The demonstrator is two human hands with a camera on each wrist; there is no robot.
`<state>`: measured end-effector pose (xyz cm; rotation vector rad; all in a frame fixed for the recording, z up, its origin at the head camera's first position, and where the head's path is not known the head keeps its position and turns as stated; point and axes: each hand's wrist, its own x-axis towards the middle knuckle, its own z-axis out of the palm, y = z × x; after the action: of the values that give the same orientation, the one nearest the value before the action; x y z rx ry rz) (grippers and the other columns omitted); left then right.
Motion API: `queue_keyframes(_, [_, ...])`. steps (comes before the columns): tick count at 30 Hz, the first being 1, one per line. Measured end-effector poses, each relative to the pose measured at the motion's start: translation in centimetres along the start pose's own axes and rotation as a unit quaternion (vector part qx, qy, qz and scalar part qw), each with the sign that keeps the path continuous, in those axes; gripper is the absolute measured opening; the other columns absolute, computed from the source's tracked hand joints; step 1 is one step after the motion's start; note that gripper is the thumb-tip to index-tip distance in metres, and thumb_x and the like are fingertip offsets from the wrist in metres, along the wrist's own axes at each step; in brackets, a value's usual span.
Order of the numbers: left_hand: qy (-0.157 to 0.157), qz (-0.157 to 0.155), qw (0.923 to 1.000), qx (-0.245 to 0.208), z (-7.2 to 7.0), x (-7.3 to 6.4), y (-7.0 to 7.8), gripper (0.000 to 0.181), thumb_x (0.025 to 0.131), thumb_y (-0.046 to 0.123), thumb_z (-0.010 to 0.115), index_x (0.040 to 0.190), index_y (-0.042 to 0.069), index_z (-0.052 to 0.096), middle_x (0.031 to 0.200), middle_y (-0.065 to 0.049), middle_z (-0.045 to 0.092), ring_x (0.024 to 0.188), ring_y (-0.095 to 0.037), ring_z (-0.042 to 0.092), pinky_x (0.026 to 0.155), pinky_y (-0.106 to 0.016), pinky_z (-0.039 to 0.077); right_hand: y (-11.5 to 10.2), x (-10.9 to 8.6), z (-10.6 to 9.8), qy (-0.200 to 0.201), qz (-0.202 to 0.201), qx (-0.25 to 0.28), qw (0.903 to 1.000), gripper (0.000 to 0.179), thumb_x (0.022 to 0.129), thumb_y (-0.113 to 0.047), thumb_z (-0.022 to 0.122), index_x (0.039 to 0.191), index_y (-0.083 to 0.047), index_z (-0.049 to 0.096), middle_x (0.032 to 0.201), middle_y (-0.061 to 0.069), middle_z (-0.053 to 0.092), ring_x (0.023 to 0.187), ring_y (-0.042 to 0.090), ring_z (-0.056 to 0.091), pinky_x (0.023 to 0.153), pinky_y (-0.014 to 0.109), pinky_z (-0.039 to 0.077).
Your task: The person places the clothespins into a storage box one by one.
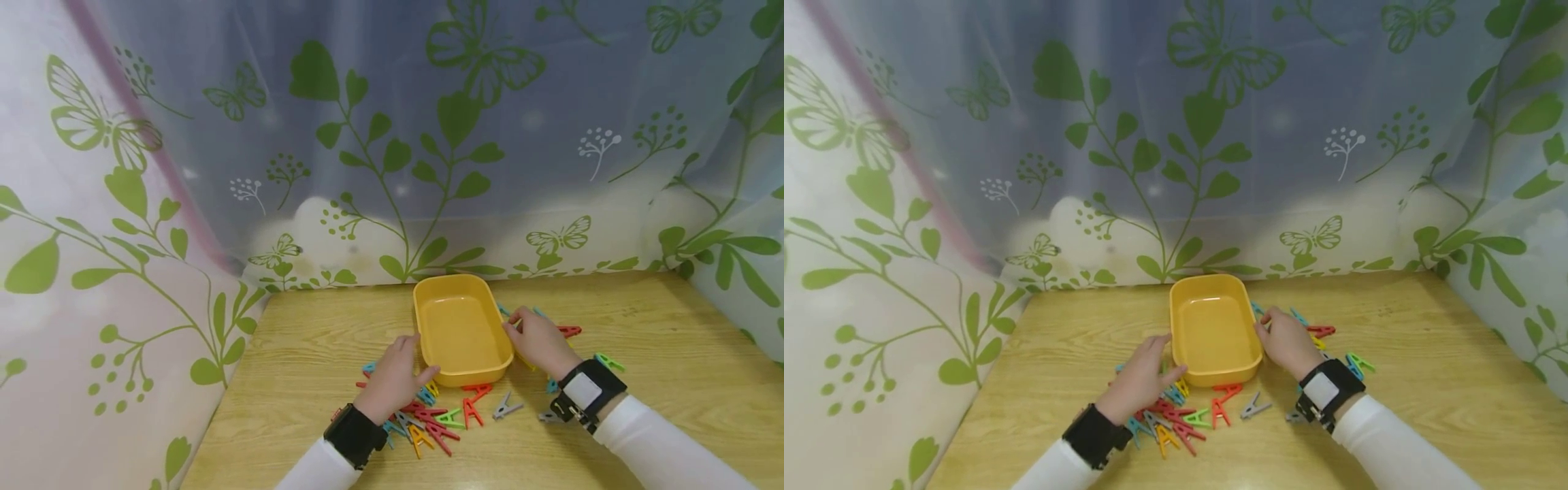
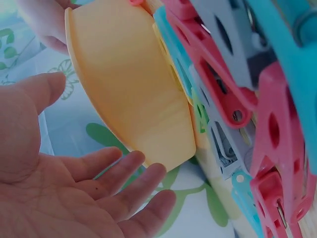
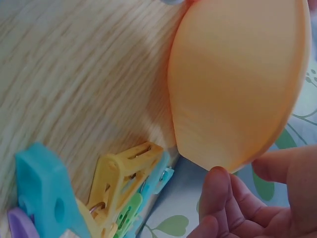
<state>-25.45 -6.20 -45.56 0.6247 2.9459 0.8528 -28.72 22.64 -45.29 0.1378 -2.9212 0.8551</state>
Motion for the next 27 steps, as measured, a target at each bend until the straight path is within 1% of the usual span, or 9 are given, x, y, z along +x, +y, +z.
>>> queue_keyframes(5, [-0.003,-0.001,1.0,0.001,0.2,-0.2,0.3,0.066,0.102,0.036,0.067,0.151,-0.003,0.046,0.143,-0.02,0.056,0.131,-0.035,0.057,0.107,-0.048,0.048,0.1,0.3,0.3,-0.006,0.002,-0.009,0.9999,0.026,0.105,-0.021,0.057,0.107,0.003,0.064,0.079,0.009,0.065,0.064,0.018,0.056,0.057,0.031,0.044])
queue_keyframes(11, [0.008,0.0,1.0,0.001,0.3,-0.1,0.2,0.061,0.103,0.032,0.066,0.15,-0.002,0.047,0.144,-0.019,0.056,0.131,-0.035,0.057,0.107,-0.048,0.048,0.0,0.4,0.4,-0.002,0.003,-0.014,0.9999,0.025,0.105,-0.019,0.057,0.106,0.004,0.066,0.083,0.011,0.067,0.068,0.018,0.058,0.061,0.033,0.047])
queue_keyframes(18, [0.0,0.005,1.0,-0.002,0.2,0.1,-0.2,0.062,0.104,0.032,0.063,0.154,0.0,0.044,0.143,-0.018,0.056,0.131,-0.034,0.057,0.107,-0.047,0.048,0.1,0.1,0.4,-0.002,0.004,-0.006,1.0,0.023,0.105,-0.018,0.057,0.106,0.003,0.064,0.08,0.01,0.064,0.064,0.018,0.055,0.058,0.031,0.044])
queue_keyframes(22, [-0.004,0.0,0.9999,-0.011,0.3,0.3,-0.5,0.062,0.105,0.033,0.061,0.156,0.002,0.042,0.145,-0.018,0.055,0.132,-0.034,0.056,0.108,-0.048,0.048,0.0,-0.2,0.5,0.0,0.005,0.001,1.0,0.021,0.105,-0.017,0.058,0.104,0.003,0.063,0.076,0.009,0.061,0.062,0.018,0.053,0.056,0.031,0.042])
queue_keyframes(27, [-0.005,-0.005,0.9997,-0.022,0.5,0.4,-0.8,0.063,0.105,0.035,0.061,0.157,0.005,0.041,0.147,-0.016,0.054,0.134,-0.034,0.054,0.109,-0.048,0.047,0.0,-0.4,0.6,0.002,0.007,0.005,1.0,0.02,0.105,-0.017,0.057,0.103,0.002,0.061,0.075,0.008,0.059,0.061,0.018,0.052,0.055,0.031,0.042])
